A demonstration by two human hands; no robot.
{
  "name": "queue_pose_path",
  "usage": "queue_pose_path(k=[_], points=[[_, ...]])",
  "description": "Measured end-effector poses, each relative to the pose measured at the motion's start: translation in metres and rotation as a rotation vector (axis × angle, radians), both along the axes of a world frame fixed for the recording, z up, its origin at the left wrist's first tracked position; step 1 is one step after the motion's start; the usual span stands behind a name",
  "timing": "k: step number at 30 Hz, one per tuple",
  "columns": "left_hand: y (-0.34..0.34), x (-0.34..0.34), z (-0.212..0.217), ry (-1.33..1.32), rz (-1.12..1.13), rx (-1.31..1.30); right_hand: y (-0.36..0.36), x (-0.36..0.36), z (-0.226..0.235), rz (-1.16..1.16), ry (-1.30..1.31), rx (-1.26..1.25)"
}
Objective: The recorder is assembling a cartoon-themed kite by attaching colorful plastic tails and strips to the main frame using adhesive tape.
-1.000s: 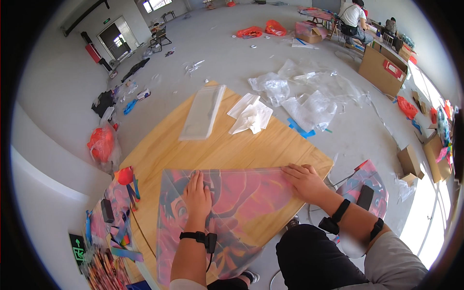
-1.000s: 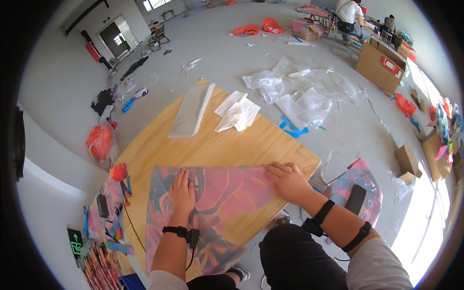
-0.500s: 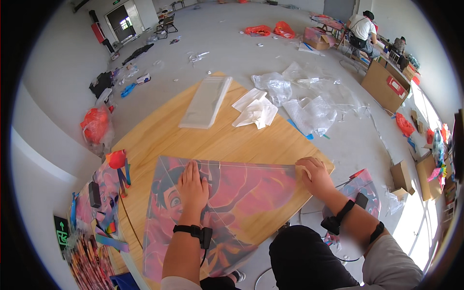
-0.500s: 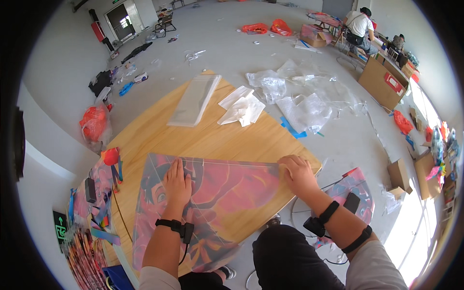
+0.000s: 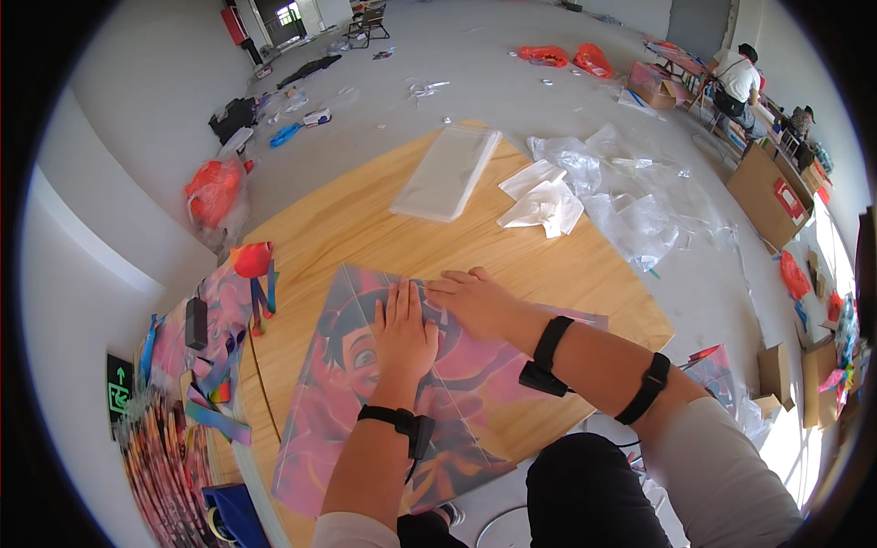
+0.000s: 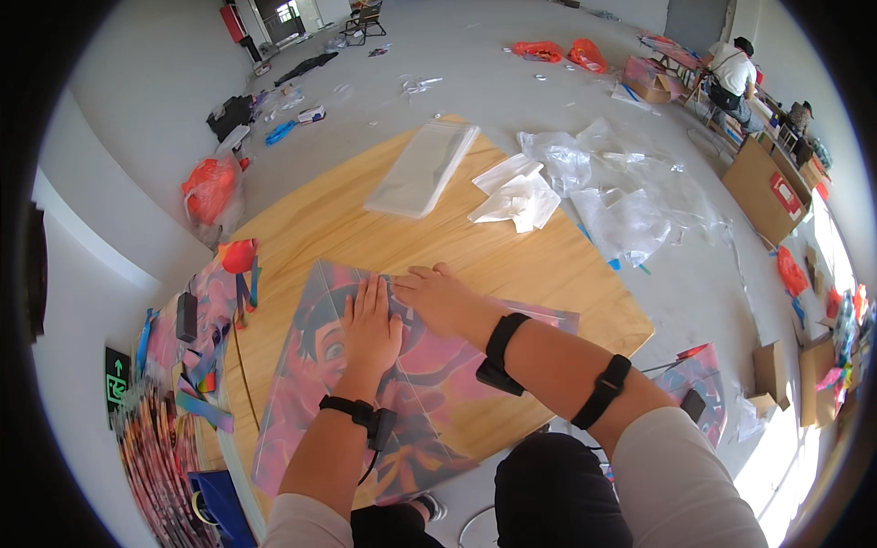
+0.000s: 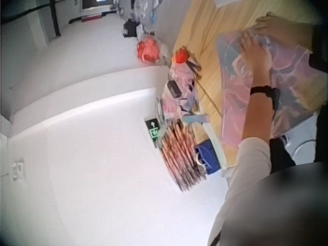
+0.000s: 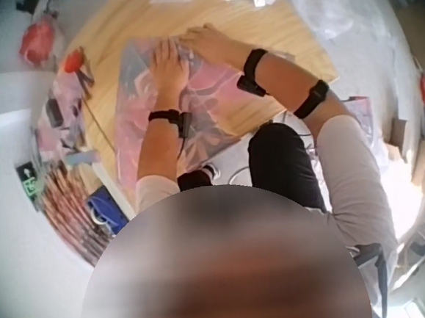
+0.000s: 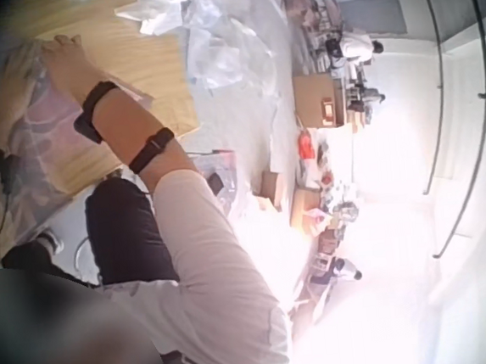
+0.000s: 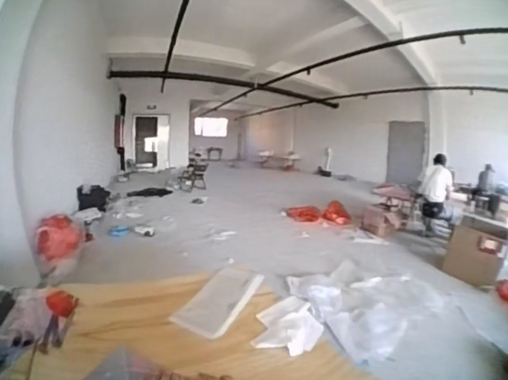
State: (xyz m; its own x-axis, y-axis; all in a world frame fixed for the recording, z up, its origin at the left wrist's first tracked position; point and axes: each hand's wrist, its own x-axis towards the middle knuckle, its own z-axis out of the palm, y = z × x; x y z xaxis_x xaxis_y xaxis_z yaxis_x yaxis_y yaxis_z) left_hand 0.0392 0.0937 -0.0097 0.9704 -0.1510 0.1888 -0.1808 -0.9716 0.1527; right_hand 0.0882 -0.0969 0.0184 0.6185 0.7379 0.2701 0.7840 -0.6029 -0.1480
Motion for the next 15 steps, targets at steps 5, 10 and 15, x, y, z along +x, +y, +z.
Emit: queue_pose_path(k=[5, 10, 15], points=[[-0.003, 0.002, -0.001, 0.012, 0.013, -0.022, 0.014, 0.021, -0.006, 0.016, -0.069, -0.093], [0.000, 0.001, -0.003, -0.018, 0.014, -0.034, -0.007, 0.018, 0.007, 0.085, -0.082, -0.119], [-0.001, 0.001, -0.001, 0.002, 0.011, -0.049, -0.029, 0.013, 0.006, 0.099, -0.145, -0.149]])
